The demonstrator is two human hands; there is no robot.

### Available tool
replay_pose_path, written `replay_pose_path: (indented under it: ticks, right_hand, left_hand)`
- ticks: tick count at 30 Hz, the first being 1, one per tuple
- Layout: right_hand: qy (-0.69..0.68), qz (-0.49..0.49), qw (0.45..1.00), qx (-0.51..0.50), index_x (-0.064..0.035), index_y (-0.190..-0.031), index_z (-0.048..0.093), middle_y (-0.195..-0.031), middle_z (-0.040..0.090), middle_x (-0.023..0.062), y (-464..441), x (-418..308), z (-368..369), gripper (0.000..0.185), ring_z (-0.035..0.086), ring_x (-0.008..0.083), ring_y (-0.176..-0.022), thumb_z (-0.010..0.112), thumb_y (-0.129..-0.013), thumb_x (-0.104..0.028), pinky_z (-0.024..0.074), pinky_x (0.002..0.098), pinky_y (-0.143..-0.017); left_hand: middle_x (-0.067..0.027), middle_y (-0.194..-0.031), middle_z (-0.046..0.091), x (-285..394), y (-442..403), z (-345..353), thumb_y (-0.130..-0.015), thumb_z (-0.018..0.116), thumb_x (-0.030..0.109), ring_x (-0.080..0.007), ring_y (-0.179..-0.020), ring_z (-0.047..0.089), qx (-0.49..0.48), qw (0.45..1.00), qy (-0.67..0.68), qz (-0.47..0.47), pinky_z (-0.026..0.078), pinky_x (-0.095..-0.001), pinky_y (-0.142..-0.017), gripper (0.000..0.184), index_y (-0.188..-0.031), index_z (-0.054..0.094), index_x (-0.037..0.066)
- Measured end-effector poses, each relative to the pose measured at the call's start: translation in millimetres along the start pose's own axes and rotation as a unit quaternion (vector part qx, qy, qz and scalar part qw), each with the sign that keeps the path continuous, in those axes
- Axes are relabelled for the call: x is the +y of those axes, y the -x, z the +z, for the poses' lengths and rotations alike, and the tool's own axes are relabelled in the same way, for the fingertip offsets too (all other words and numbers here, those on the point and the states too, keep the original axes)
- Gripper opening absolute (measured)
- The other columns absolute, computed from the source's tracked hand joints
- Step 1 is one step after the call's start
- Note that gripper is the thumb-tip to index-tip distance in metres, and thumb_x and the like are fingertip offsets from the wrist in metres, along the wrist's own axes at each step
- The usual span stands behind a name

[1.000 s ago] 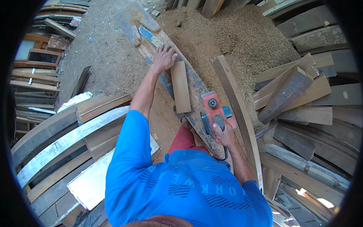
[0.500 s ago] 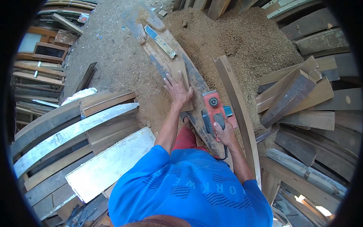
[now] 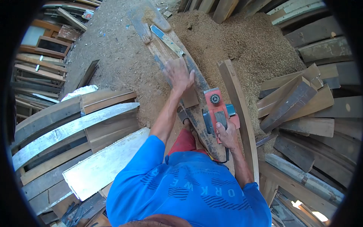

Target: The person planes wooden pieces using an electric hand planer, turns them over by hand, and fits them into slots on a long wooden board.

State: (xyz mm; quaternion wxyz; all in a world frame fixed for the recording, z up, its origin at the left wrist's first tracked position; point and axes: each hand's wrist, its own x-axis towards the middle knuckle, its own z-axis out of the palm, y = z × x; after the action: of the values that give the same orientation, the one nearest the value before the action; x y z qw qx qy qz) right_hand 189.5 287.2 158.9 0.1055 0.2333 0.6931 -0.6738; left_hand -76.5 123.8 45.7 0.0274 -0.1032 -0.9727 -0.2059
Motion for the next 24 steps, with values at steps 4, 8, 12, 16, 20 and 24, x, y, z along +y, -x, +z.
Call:
replay_pose_path:
  ticks: [4,8,12,16,20,24]
  right_hand:
    - [0.031,-0.019,0.999,-0.018,-0.0002,-0.112,0.060,-0.069,0.055,-0.0004,-7,4,0,0.060,0.053,0.0078,-0.053,0.061,-0.098,-0.058,0.0414,0.0255,-0.043]
    - [0.024,0.039,0.999,-0.012,-0.0001,-0.107,0.060,-0.068,0.056,0.0003,2,10,1,0.058,0.054,0.0092,-0.054,0.062,-0.098,-0.057,0.0436,0.0268,-0.046]
    - [0.011,0.066,0.998,-0.015,-0.0010,-0.098,0.060,-0.067,0.057,0.0011,15,8,-2,0.055,0.056,0.0112,-0.055,0.062,-0.098,-0.056,0.0461,0.0286,-0.050]
    - [0.003,0.078,0.997,-0.014,-0.0016,-0.097,0.060,-0.066,0.056,0.0009,17,5,-5,0.054,0.055,0.0112,-0.053,0.063,-0.098,-0.055,0.0449,0.0286,-0.049]
    - [0.019,0.053,0.998,-0.018,-0.0003,-0.101,0.061,-0.066,0.057,0.0014,17,16,-11,0.054,0.054,0.0105,-0.051,0.064,-0.097,-0.054,0.0437,0.0280,-0.046]
    - [0.025,0.042,0.999,-0.020,0.0027,-0.110,0.062,-0.067,0.057,0.0013,25,25,-16,0.058,0.054,0.0094,-0.050,0.064,-0.097,-0.054,0.0422,0.0267,-0.043]
  left_hand:
    - [-0.0345,-0.163,0.022,-18,-91,3,-0.095,0.054,0.053,-0.0551,-0.153,0.009,-0.047,0.995,-0.027,0.078,0.002,-0.0680,-0.122,0.073,-0.157,0.041,0.017]
    - [-0.0293,-0.159,0.034,-43,-114,13,-0.096,0.051,0.050,-0.0521,-0.148,0.025,-0.085,0.994,-0.049,0.050,0.014,-0.0619,-0.123,0.058,-0.143,0.059,0.016]
    - [-0.0314,-0.145,0.047,-48,-96,-8,-0.094,0.058,0.044,-0.0490,-0.131,0.044,-0.071,0.996,0.015,0.050,0.030,-0.0607,-0.114,0.050,-0.132,0.066,0.013]
    - [-0.0323,-0.141,0.046,-42,-87,-12,-0.088,0.066,0.045,-0.0486,-0.126,0.042,-0.032,0.999,0.033,-0.004,0.030,-0.0629,-0.110,0.053,-0.129,0.067,0.011]
    - [-0.0372,-0.153,0.032,-21,-62,-5,-0.081,0.072,0.052,-0.0566,-0.142,0.026,0.048,0.995,-0.026,-0.089,0.017,-0.0676,-0.117,0.081,-0.147,0.050,0.010]
    - [-0.0405,-0.161,0.014,-2,-22,-2,-0.075,0.077,0.049,-0.0610,-0.149,0.009,-0.052,0.989,-0.024,-0.134,0.010,-0.0680,-0.121,0.107,-0.159,0.028,0.005]
